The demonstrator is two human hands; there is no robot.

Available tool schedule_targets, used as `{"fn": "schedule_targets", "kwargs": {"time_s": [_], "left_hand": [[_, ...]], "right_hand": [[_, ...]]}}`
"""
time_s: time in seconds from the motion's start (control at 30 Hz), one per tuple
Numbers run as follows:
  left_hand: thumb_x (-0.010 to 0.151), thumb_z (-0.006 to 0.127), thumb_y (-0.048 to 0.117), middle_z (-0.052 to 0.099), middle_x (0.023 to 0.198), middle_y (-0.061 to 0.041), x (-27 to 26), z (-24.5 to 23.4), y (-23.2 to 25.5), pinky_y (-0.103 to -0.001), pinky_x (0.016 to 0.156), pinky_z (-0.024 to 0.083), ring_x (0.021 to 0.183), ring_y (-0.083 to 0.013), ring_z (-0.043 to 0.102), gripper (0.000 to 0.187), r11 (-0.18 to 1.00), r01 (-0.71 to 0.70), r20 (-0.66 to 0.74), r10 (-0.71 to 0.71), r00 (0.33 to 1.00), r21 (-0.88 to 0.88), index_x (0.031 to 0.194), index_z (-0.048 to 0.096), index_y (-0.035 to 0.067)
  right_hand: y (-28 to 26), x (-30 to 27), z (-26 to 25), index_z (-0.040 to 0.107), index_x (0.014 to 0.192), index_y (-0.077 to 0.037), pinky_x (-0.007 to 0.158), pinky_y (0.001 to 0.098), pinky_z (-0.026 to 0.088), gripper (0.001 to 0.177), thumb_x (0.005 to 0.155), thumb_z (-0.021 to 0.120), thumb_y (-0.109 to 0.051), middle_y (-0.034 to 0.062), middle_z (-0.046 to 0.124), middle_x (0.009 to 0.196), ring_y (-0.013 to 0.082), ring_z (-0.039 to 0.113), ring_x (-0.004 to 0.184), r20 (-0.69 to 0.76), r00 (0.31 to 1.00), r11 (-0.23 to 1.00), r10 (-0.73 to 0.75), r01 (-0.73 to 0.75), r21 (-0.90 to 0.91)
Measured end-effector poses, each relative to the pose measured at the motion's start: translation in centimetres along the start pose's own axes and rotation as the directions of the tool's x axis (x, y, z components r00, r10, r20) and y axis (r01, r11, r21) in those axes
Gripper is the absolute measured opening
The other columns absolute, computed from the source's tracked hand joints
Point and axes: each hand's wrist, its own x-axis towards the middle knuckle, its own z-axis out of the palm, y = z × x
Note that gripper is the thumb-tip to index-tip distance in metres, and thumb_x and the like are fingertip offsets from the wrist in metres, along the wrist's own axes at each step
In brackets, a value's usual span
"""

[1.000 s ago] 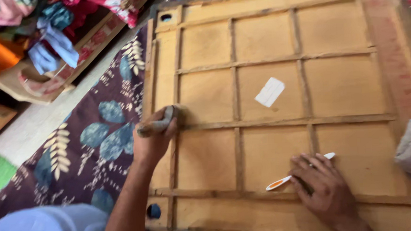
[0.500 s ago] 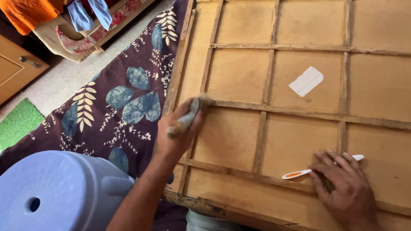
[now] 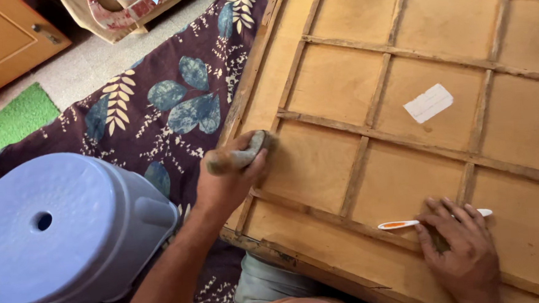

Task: The person cleans the underside of a wooden carrom board by hand using a large brush and a toothbrush to clear debris from the frame and joints.

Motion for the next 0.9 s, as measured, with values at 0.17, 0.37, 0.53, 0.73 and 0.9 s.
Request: {"fn": "schedule_targets", "kwargs": {"time_s": [0.17,0.37,0.53,0.73,0.9], "left_hand": [[0.085,0.071,0.029,0.079,0.089,-0.011,-1.0,-0.4,1.2,-0.035,0.069,0.062,0.077,-0.0204,0.080,0.039,0.988,0.089,0.102,-0.102,0.990,0.123,0.122,0.073,0.017],[0.088,0.073,0.034,0.079,0.091,-0.010,-3.4,-4.1,0.3,-0.038,0.075,0.060,0.082,-0.0261,0.077,0.027,0.903,0.017,0.332,-0.176,0.927,0.430,0.110,0.078,0.019],[0.082,0.075,0.029,0.078,0.111,-0.005,-4.3,-2.9,-1.6,-0.035,0.080,0.061,0.088,-0.0223,0.078,0.042,0.951,-0.194,0.385,0.090,0.919,0.240,0.125,0.073,0.029],[0.088,0.061,0.013,0.066,0.136,-0.013,-8.2,5.0,-0.5,-0.043,0.108,0.045,0.128,-0.0319,0.061,0.043,0.577,-0.816,0.551,0.666,0.503,0.048,0.129,0.070,0.018],[0.091,0.058,0.018,0.064,0.139,-0.015,-9.6,6.4,1.4,-0.046,0.112,0.041,0.132,-0.0334,0.058,0.040,0.513,-0.857,0.613,0.695,0.377,-0.054,0.130,0.067,0.014]], "right_hand": [[0.0,0.0,-0.4,0.073,0.102,-0.013,0.120,0.0446,0.043,0.017,0.089,0.071,-0.024,0.0052,0.072,0.129,0.0264,0.064,0.131,0.012,1.000,1.000,-0.002,0.002,-0.002],[-0.1,0.1,-0.4,0.072,0.103,-0.012,0.121,0.0451,0.043,0.017,0.090,0.071,-0.023,0.0059,0.071,0.131,0.0267,0.064,0.131,0.012,1.000,1.000,-0.015,0.015,0.008],[-0.6,0.3,-0.8,0.072,0.100,-0.012,0.119,0.0460,0.043,0.015,0.089,0.072,-0.021,0.0069,0.072,0.128,0.0272,0.064,0.129,0.017,1.000,1.000,-0.008,0.008,-0.002],[-1.1,0.7,-1.1,0.073,0.100,-0.010,0.116,0.0463,0.044,0.014,0.089,0.073,-0.019,0.0086,0.073,0.126,0.0296,0.064,0.127,-0.013,1.000,0.999,0.002,-0.001,0.035],[-1.1,0.5,-1.0,0.075,0.101,-0.010,0.116,0.0478,0.044,0.016,0.088,0.075,-0.019,0.0086,0.073,0.125,0.0289,0.064,0.127,-0.010,1.000,1.000,0.004,-0.004,0.022]]}}
